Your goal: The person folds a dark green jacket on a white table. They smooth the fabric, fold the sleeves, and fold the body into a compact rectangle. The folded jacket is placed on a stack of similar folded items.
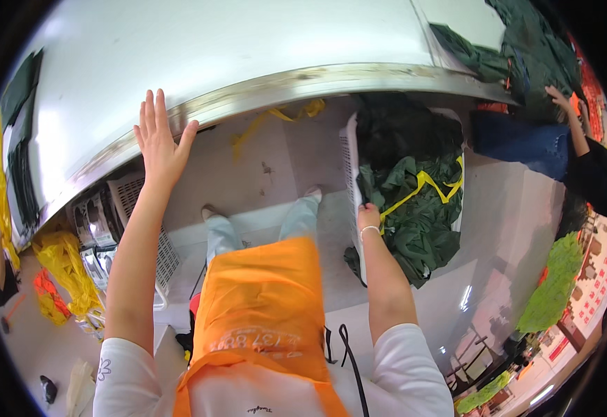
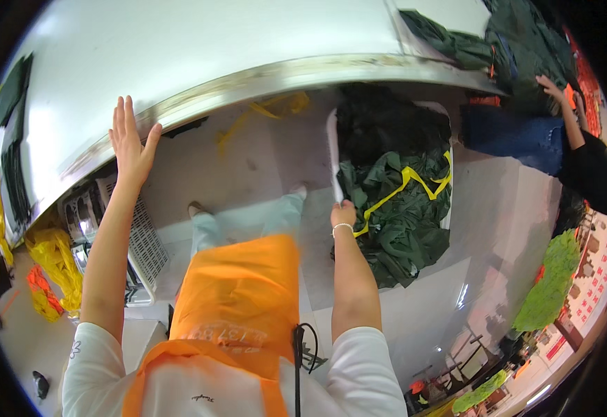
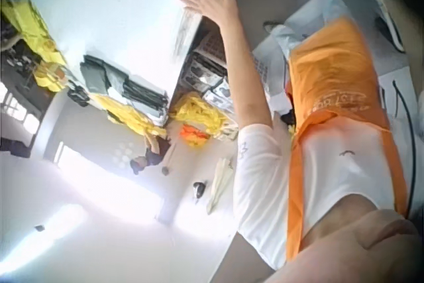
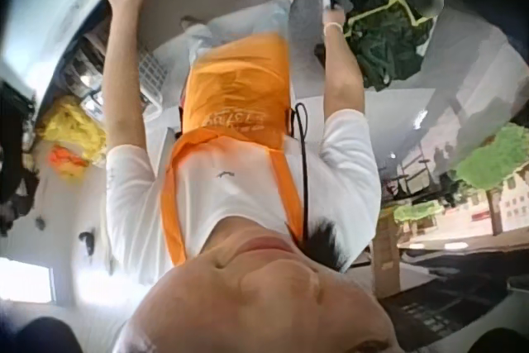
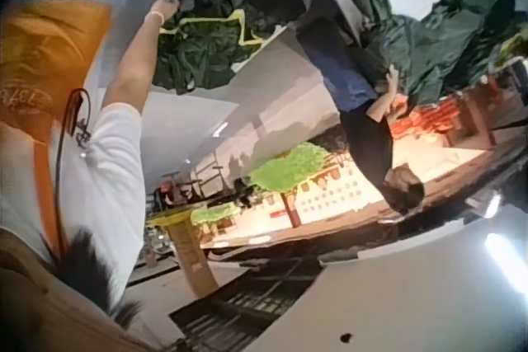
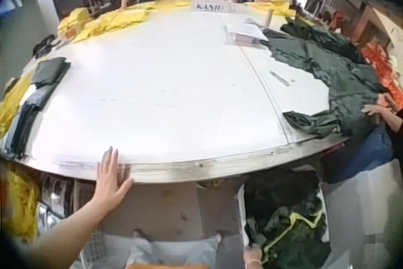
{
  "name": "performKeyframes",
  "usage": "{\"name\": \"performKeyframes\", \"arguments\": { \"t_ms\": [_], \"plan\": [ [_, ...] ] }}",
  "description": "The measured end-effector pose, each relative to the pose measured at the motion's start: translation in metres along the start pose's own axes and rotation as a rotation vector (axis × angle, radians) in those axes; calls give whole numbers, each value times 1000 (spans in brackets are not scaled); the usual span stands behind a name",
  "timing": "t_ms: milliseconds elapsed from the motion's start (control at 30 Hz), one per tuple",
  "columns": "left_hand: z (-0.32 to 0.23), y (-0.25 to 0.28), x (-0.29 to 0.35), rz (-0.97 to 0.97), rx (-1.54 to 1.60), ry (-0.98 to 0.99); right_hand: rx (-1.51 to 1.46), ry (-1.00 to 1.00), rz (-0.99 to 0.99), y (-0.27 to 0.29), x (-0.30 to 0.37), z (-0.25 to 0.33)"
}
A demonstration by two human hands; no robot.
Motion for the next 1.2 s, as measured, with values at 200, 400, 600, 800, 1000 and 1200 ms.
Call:
{"name": "performKeyframes", "arguments": {
  "t_ms": [200,400,600,800,1000,1200],
  "plan": [
    [-44,-23,-19,11,-99,-53,-22,162,-199,69,-132,-4],
    [-45,-21,-16,32,-108,-38,532,-95,291,130,-127,4],
    [-41,-23,-11,50,-122,-4,-487,121,-143,311,-52,33],
    [-48,-11,-19,192,-66,37,-107,471,110,279,65,139],
    [-92,27,39,71,319,-116,485,398,871,219,124,94],
    [-114,37,30,71,195,-172,-317,-363,729,180,17,57]
  ]
}}
Point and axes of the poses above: each hand's wrist, its own x-axis away from the middle knuckle, its own y-axis out of the back of the hand, z = x × y, the point moved 3 cm from there along -x, towards the middle knuckle, and after that the axes turned 11 degrees about -x, right-handed, at the moved point
